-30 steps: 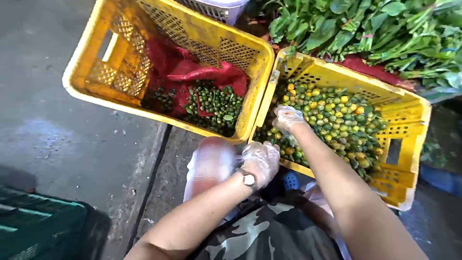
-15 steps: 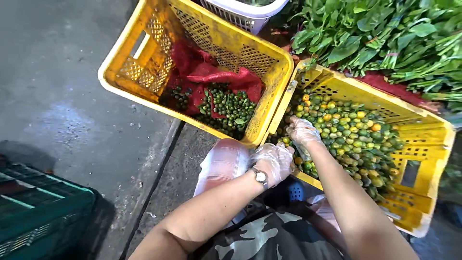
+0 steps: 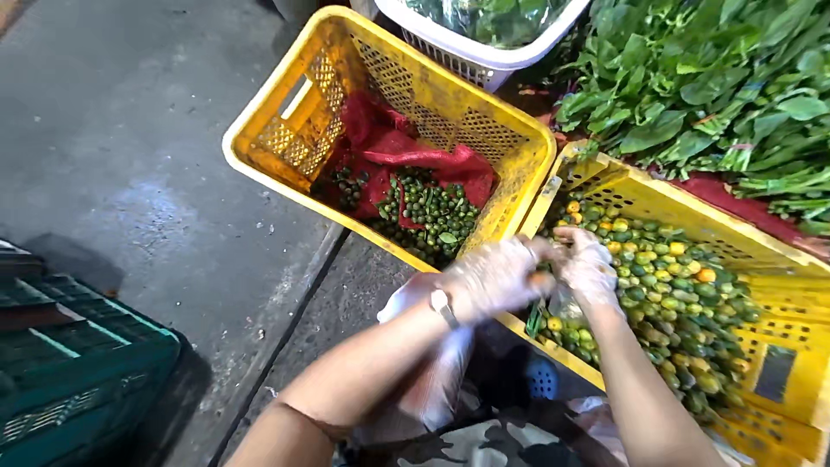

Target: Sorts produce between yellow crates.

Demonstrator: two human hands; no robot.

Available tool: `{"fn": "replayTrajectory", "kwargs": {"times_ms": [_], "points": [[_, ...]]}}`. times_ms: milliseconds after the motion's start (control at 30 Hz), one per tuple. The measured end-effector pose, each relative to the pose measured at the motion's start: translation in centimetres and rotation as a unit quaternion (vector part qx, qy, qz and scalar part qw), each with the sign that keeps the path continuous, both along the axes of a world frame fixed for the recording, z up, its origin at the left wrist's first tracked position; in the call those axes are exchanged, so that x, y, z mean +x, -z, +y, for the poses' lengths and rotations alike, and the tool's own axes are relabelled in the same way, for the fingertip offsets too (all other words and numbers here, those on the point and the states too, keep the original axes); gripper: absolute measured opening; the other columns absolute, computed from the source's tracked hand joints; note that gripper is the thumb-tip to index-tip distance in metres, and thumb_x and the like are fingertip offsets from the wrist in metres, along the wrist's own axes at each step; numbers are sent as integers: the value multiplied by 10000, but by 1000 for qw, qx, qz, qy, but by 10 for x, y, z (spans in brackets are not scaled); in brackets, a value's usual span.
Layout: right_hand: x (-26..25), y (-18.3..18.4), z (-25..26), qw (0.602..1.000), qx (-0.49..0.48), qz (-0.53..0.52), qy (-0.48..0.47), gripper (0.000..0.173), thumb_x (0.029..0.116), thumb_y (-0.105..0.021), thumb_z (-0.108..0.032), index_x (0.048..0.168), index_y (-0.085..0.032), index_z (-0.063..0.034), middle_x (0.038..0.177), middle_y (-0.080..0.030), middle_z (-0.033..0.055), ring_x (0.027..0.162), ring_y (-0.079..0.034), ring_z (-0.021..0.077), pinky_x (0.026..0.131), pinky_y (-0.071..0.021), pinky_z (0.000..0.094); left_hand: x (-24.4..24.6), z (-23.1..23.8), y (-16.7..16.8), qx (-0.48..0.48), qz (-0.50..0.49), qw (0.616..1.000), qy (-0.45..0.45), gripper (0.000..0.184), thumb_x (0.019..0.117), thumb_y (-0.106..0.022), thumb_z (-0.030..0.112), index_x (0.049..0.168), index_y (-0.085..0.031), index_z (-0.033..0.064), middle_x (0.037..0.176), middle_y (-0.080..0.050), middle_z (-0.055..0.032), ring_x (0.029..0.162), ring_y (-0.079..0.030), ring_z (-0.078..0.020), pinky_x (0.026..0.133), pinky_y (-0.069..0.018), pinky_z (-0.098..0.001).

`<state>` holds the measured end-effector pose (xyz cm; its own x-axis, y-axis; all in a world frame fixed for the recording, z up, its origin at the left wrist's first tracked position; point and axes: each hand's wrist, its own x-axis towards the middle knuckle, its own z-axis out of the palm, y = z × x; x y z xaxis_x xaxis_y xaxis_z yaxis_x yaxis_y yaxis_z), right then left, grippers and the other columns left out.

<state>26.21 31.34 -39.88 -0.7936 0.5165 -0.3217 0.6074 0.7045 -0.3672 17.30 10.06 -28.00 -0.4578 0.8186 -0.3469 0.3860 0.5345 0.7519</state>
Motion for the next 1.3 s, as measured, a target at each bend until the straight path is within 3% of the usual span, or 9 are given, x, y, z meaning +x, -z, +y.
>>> {"fn": "replayTrajectory", "kwargs": {"times_ms": [133,267,367,433,533,700,867,1033,1300], "points": [[11,-59,-24,989,-66,110,-71,333,1041,-541,-224,1305,-646,-51,1253,-676,190,1093,-680,329,935,-549,542,-115,-1,52,-66,40,982,-173,641,935,-737,225,1496,-465,76,1470,-532,-211,1279,-595,-366,1038,-502,-572],[29,-64,-48,982,-125,137,-34,304,994,-565,-137,1242,-667,7,1182,-691,195,981,-699,284,863,-581,471,-185,7,138,-183,72,948,-249,1061,804,-864,184,1648,-223,250,1726,-109,-142,1280,-582,-439,950,-541,-598],[34,-55,-48,983,-154,96,22,294,998,-590,-136,1268,-664,-46,1223,-683,162,1019,-686,283,884,-567,489,-193,-1,160,-221,44,928,-297,565,907,-741,202,1446,-577,165,1595,-426,-169,1290,-568,-454,965,-504,-669],[35,-55,-44,985,-151,80,27,298,996,-595,-141,1274,-673,-68,1225,-689,147,1026,-686,283,890,-563,503,-189,-13,147,-247,8,927,-281,383,1003,-622,287,1328,-653,86,1390,-614,-204,1279,-585,-418,1003,-479,-656],[36,-58,-35,986,-145,87,16,308,1002,-585,-157,1279,-664,-46,1207,-694,163,1013,-696,277,894,-565,506,-199,-36,108,-226,38,946,-229,395,1035,-589,311,1282,-653,10,1320,-638,-247,1253,-598,-430,1008,-462,-663],[38,-65,-28,987,-132,93,6,305,1029,-571,-214,1291,-663,-89,1232,-689,144,1070,-684,282,919,-559,502,-236,-86,38,-191,197,943,-187,323,1003,-631,265,1285,-685,116,1328,-645,-210,1251,-596,-437,992,-440,-718],[41,-73,-24,992,-104,70,16,293,1038,-574,-254,1291,-681,-151,1266,-684,130,1134,-665,305,955,-529,549,-179,-148,5,-272,204,941,-5,200,927,-764,265,1044,-775,103,1026,-728,-181,1020,-675,-407,872,-474,-688],[37,-73,-25,992,-111,63,-8,296,1047,-559,-250,1299,-673,-144,1292,-669,140,1147,-654,327,961,-515,567,-119,-163,-5,-309,163,936,-33,229,953,-741,233,1086,-766,48,1120,-720,-208,1113,-655,-415,979,-459,-636],[36,-73,-25,992,-110,64,-16,293,1038,-565,-232,1296,-672,-144,1290,-665,145,1119,-663,323,940,-519,573,-118,-153,-12,-314,159,935,-31,257,988,-698,236,1127,-754,27,1142,-714,-219,1131,-649,-414,997,-448,-611]]}}
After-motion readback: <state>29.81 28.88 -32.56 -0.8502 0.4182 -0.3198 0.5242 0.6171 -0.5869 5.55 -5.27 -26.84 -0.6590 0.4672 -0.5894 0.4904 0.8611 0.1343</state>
